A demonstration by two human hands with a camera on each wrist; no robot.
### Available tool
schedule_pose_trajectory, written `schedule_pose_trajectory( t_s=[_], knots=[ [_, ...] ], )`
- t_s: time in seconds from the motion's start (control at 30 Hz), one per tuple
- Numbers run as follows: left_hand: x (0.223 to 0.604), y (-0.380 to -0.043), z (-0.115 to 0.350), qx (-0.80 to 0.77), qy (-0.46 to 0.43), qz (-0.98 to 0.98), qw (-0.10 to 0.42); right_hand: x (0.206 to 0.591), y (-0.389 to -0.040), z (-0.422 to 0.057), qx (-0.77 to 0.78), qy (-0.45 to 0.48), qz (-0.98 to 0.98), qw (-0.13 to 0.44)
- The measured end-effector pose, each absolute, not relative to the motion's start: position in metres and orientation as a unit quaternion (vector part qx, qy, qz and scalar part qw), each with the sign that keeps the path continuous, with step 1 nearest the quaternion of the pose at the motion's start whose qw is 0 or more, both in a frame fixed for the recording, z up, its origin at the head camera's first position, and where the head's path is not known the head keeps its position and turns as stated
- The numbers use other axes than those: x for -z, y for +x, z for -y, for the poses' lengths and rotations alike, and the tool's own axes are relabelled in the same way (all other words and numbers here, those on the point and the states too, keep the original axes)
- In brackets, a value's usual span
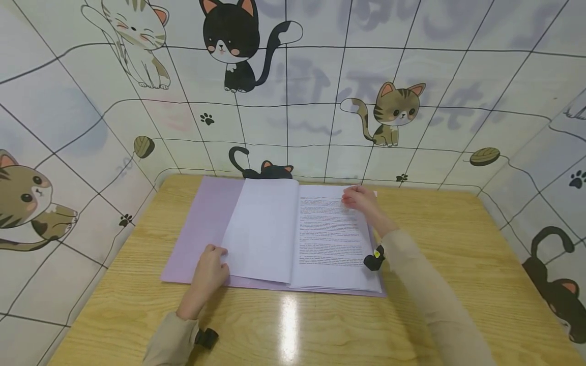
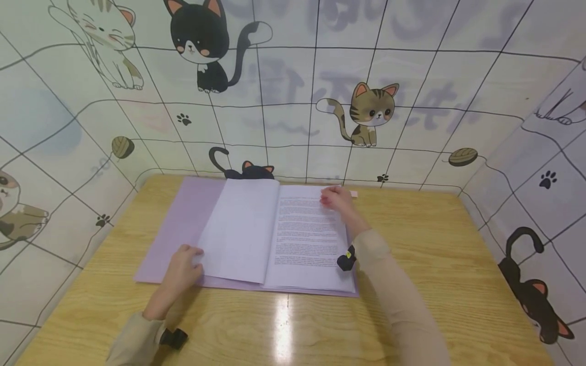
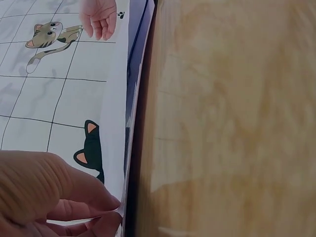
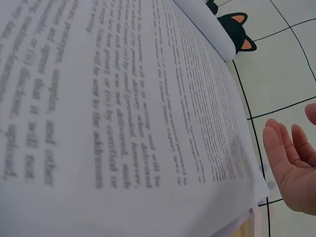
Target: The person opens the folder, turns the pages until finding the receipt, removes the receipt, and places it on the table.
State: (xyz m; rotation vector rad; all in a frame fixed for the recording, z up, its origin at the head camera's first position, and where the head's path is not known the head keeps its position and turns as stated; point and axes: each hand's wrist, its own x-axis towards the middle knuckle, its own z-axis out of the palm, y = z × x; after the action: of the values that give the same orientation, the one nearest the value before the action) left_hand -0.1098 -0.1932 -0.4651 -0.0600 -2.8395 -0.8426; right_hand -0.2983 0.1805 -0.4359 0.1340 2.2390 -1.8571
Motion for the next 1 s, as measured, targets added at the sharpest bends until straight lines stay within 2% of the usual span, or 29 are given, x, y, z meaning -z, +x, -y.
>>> schedule_pose_trajectory(
  t_s=[0.1, 0.3, 0.4, 0.8, 1.0],
  knots=[
    [0.467, -0.11, 0.195, 0.279, -0.018, 0.956, 0.085, 0.436, -0.305, -0.185, 0.605, 0.045, -0.789, 0.096],
    [0.468, -0.111, 0.198, 0.275, -0.013, 0.958, 0.083, 0.44, -0.317, -0.193, 0.541, 0.005, -0.841, -0.002],
    [0.468, -0.111, 0.198, 0.275, -0.014, 0.958, 0.087, 0.442, -0.322, -0.196, 0.517, -0.001, -0.856, -0.026],
    [0.473, -0.114, 0.201, 0.282, -0.022, 0.953, 0.11, 0.443, -0.338, -0.204, 0.486, 0.044, -0.873, 0.021],
    [0.475, -0.116, 0.202, 0.288, -0.024, 0.952, 0.101, 0.442, -0.343, -0.205, 0.453, 0.024, -0.891, 0.013]
  ],
)
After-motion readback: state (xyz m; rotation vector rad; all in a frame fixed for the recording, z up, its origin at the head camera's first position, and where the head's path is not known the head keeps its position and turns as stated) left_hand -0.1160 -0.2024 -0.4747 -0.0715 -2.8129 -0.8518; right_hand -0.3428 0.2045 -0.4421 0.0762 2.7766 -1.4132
